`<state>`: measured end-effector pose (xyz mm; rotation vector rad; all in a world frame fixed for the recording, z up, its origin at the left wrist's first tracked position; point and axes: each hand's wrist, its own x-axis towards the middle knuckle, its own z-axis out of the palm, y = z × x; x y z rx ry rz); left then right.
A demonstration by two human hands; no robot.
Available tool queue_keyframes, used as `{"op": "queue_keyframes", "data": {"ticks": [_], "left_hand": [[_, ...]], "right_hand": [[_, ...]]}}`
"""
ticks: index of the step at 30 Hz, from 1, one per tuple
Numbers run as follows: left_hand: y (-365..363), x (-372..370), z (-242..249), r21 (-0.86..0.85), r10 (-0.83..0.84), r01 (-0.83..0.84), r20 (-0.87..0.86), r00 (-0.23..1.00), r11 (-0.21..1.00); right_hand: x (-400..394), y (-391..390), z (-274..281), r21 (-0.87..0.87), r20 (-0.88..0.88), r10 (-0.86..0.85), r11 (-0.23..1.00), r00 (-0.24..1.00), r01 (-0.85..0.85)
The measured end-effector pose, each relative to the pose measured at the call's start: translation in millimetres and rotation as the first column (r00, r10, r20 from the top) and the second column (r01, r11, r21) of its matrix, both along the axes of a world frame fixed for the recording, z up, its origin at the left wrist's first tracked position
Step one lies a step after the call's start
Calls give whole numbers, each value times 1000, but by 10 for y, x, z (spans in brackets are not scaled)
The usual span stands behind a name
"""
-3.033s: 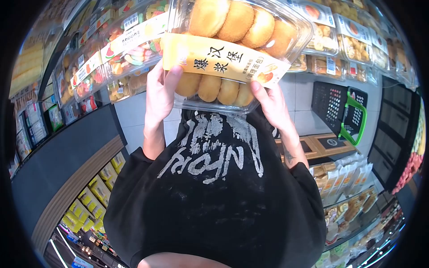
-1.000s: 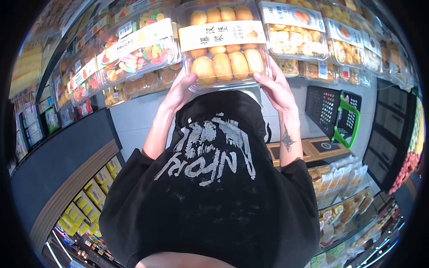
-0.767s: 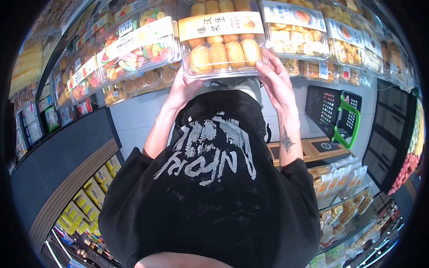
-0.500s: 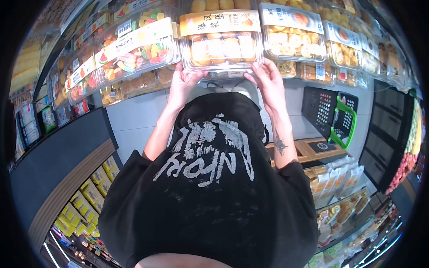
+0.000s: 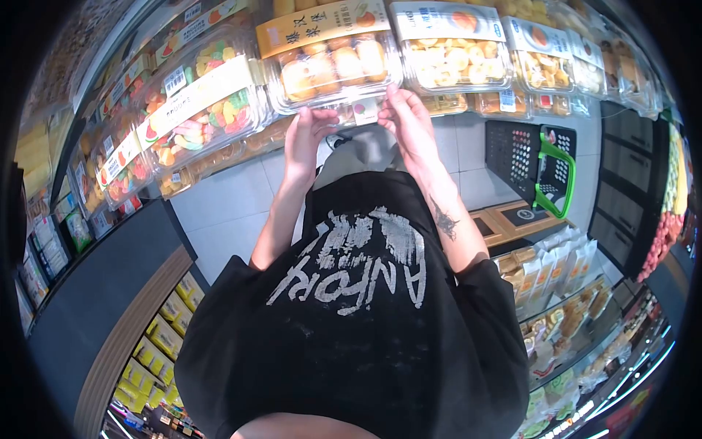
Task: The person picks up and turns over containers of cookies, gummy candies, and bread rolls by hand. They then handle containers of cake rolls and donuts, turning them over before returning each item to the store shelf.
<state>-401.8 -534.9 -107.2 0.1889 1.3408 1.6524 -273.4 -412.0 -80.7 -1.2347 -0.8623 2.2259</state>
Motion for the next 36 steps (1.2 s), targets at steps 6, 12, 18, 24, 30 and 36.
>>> {"op": "queue_keyframes", "data": {"ticks": [6,12,18,24,30,36], "left_hand": [[138,166,44,131,-256,249,36,966,959],[657,735,295,229,-238,175,283,929,958],[878,1035,341,156,-46,-4,317,947,988],[779,1447,352,19,67,-70,147,987,997],[907,1532,307,-44,97,-93,111,989,995],[1077,1627,382,-120,85,-102,-142,986,988]], "right_hand": [[580,263,212,67,18,-3,998,1000,2],[1244,900,181,3,-211,-197,979,957,203],[1481,1102,44,-79,-349,2,996,937,-31],[1865,1077,56,46,-63,243,970,968,-240],[1941,1359,5,220,-78,472,867,878,-447],[1988,1346,-10,372,-80,533,800,842,-471]]}}
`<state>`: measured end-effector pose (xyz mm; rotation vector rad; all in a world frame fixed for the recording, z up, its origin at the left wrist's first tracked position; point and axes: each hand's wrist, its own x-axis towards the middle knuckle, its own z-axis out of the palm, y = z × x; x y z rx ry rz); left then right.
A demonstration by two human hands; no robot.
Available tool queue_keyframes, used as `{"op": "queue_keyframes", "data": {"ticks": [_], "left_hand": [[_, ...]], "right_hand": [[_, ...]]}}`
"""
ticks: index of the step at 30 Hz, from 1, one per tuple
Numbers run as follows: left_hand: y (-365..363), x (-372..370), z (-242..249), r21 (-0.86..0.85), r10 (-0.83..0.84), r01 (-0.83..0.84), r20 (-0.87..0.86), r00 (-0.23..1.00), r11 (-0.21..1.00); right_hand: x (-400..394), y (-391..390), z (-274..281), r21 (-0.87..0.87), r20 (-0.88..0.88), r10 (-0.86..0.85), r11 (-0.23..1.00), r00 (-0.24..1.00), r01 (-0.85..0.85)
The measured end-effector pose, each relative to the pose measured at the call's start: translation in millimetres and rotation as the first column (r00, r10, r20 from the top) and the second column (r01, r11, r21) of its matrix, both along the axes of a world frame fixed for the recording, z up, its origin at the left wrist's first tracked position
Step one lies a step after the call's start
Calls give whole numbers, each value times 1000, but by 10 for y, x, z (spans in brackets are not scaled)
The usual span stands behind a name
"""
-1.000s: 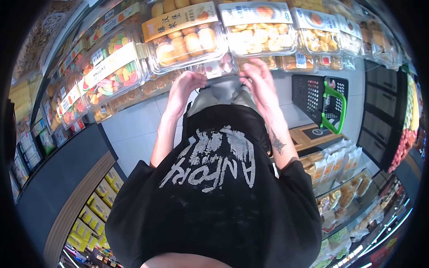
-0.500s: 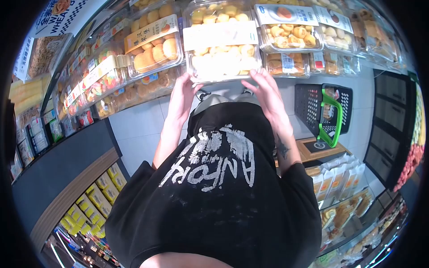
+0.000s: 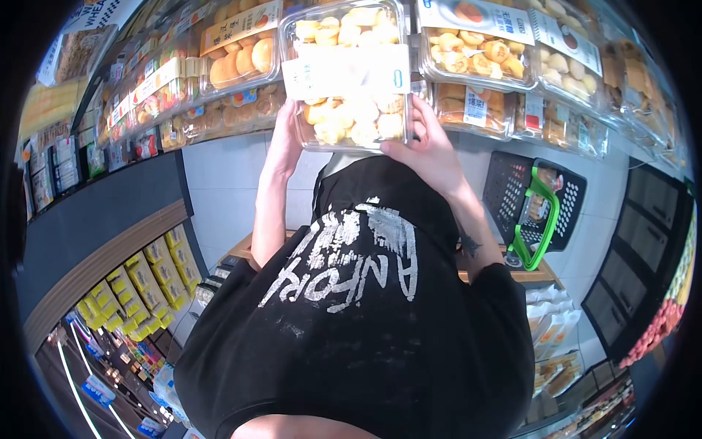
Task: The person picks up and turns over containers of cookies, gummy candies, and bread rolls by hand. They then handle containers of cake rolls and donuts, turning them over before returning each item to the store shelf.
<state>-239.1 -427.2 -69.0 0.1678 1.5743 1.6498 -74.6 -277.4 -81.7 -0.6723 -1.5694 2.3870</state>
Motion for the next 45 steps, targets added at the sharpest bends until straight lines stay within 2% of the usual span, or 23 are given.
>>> {"op": "queue_keyframes", "data": {"ticks": [1,4,5,8,11,14,17,20,22,26,37,45], "left_hand": [[-32,-24,-137,14,-1,1,-1,1000,1000],[-31,77,-141,-123,106,-129,-175,979,984],[-36,95,-59,-138,133,-151,-135,982,979],[-70,85,115,-97,110,-126,-157,981,987],[-125,-12,175,-73,-35,3,-437,899,997],[-39,2,492,-68,-63,37,-441,896,997],[18,-60,516,-78,-101,71,-515,851,994],[40,-100,550,-210,-201,93,-582,788,973],[43,-114,566,-246,-212,81,-570,794,966],[62,-124,586,-319,-262,76,-593,762,945],[71,-55,447,-310,-225,55,-548,805,949],[28,-76,396,-292,-218,60,-546,809,954]], "right_hand": [[34,-39,7,19,-22,8,1000,1000,-8],[104,-197,122,64,6,18,998,1000,-18],[129,-255,193,56,-15,5,998,1000,-4],[181,-357,299,-127,-38,28,991,999,-32],[187,-395,143,-140,-51,115,983,992,-121],[210,-379,-191,-46,14,239,970,971,-238],[174,-349,-129,-200,-1,240,951,971,-236],[139,-369,-195,-260,-6,176,950,984,-171],[139,-369,-320,-243,19,128,963,992,-119],[151,-332,-358,-227,54,137,966,989,-121],[109,-289,-154,-94,148,-44,994,988,58],[101,-263,-49,-108,122,-3,994,993,16]]}}
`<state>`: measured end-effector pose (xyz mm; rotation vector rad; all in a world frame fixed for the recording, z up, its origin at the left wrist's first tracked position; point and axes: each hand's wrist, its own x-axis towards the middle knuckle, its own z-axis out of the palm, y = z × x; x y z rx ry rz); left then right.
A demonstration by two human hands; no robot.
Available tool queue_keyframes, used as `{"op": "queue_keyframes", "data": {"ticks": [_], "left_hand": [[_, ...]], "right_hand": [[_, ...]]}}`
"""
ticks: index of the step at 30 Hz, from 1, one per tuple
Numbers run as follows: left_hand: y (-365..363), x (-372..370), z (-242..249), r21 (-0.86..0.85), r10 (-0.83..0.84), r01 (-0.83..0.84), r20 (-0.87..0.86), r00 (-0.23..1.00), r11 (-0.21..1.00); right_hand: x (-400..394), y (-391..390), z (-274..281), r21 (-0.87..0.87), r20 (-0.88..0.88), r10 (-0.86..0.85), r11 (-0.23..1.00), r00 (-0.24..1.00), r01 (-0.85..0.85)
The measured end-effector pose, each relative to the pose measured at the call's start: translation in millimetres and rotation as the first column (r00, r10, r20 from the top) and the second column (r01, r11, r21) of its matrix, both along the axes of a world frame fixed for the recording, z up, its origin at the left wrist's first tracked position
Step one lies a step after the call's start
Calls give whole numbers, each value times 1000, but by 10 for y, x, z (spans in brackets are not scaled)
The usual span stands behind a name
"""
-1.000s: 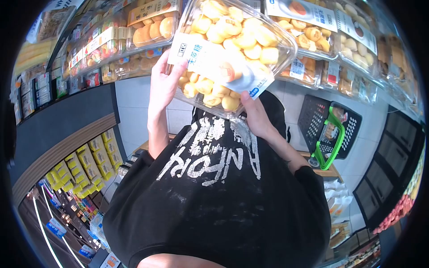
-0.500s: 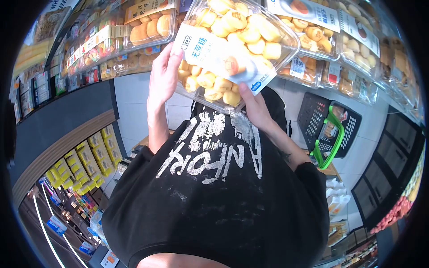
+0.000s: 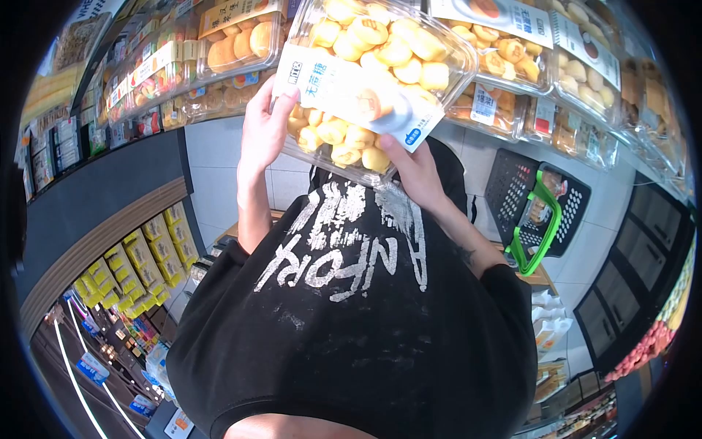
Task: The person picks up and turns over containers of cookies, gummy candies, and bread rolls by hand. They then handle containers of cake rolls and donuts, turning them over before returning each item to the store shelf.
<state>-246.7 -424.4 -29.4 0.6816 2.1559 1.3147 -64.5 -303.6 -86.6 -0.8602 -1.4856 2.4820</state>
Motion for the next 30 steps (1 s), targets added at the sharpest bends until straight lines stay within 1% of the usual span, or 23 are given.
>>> {"op": "queue_keyframes", "data": {"ticks": [4,7,10,13,16,19,22,23,25,26,28,29,30], "left_hand": [[14,28,23,46,11,-11,9,1000,999],[21,30,21,63,15,-16,25,1000,998],[24,35,32,64,5,-7,30,1000,998],[31,50,47,72,-7,6,12,1000,997],[38,66,57,83,-28,29,-12,1000,996],[27,52,44,82,-45,47,-20,999,996],[-6,39,6,64,-63,66,-49,997,996],[-15,39,-5,56,-70,74,-64,995,996],[-23,48,-9,76,-70,68,24,997,995],[-28,44,-9,86,-70,65,66,995,994],[-71,63,-106,206,-79,60,86,993,977],[-84,66,-139,266,-83,55,97,992,962],[-120,64,-123,288,-127,63,208,970,955]], "right_hand": [[4,5,-64,-3,-47,12,1000,999,-12],[2,6,-200,-168,-46,-6,986,999,-2],[1,-1,-163,-108,-35,-6,994,999,2],[34,30,-245,-90,-27,109,990,994,-111],[32,31,-233,-287,-48,123,949,991,-132],[52,77,-196,-149,62,223,966,973,-212],[34,61,-141,-17,79,210,978,975,-209],[23,47,-117,0,74,147,989,986,-148],[1,24,-50,34,58,22,999,998,-24],[-9,58,24,78,56,46,996,997,-50],[-19,193,213,164,57,93,981,994,-101],[-23,256,265,174,71,141,973,988,-151],[-15,316,305,183,86,188,962,978,-201]]}}
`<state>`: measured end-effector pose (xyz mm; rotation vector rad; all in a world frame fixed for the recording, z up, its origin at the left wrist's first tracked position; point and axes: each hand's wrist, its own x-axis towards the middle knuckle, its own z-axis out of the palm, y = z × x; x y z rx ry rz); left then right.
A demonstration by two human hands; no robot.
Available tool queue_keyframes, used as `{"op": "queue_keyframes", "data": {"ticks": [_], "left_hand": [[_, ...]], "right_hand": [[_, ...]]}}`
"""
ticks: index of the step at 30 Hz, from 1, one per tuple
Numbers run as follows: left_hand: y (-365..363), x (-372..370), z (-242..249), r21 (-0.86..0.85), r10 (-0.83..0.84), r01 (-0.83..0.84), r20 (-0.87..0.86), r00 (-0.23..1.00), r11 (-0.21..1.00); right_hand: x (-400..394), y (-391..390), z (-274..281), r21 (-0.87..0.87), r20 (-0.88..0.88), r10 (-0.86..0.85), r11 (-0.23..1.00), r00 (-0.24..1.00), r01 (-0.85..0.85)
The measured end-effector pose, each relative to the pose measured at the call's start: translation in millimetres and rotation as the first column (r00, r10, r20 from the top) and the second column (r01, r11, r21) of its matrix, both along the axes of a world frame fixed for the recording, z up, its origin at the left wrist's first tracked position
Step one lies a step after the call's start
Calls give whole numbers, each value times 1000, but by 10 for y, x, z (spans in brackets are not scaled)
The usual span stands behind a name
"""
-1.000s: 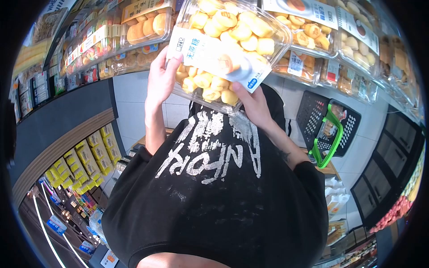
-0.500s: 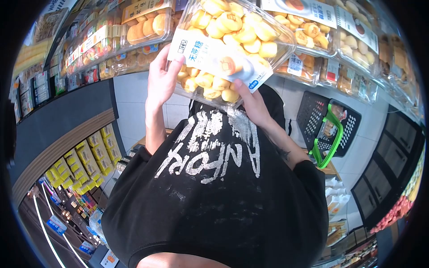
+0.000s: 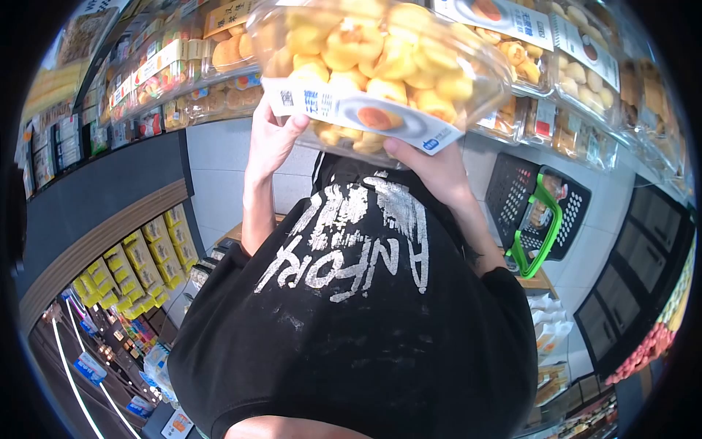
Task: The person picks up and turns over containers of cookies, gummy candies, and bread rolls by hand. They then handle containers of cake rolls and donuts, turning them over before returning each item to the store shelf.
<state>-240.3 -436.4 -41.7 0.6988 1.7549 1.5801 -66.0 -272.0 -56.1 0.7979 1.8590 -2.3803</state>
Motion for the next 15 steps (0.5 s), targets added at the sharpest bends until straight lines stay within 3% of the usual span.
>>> {"op": "queue_keyframes", "data": {"ticks": [1,2,3,4,5,7,8,14,15], "left_hand": [[-47,-16,-13,-11,-16,15,-38,999,1000],[-101,-31,-46,-21,-33,31,-77,997,999],[-124,-42,-64,-32,-51,48,-115,992,998],[-38,-54,82,148,-2,-152,723,691,977],[-7,-2,81,238,-43,-124,594,803,963],[66,96,74,393,-93,-27,284,954,919],[80,102,72,423,-94,-26,260,961,906],[57,33,43,447,-79,69,4,997,892],[34,37,59,378,-72,28,103,992,925]], "right_hand": [[29,57,6,11,15,49,999,999,-49],[116,91,-170,191,22,93,977,995,-96],[112,163,-242,70,-200,-76,993,977,91],[34,208,-179,-76,-410,-222,975,885,210],[-60,352,-71,697,-422,93,669,902,258],[-70,326,145,766,-408,81,573,909,292],[-84,333,194,805,-413,117,509,903,303],[-133,280,129,789,-362,51,548,931,277],[-140,274,141,786,-339,51,564,939,253]]}}
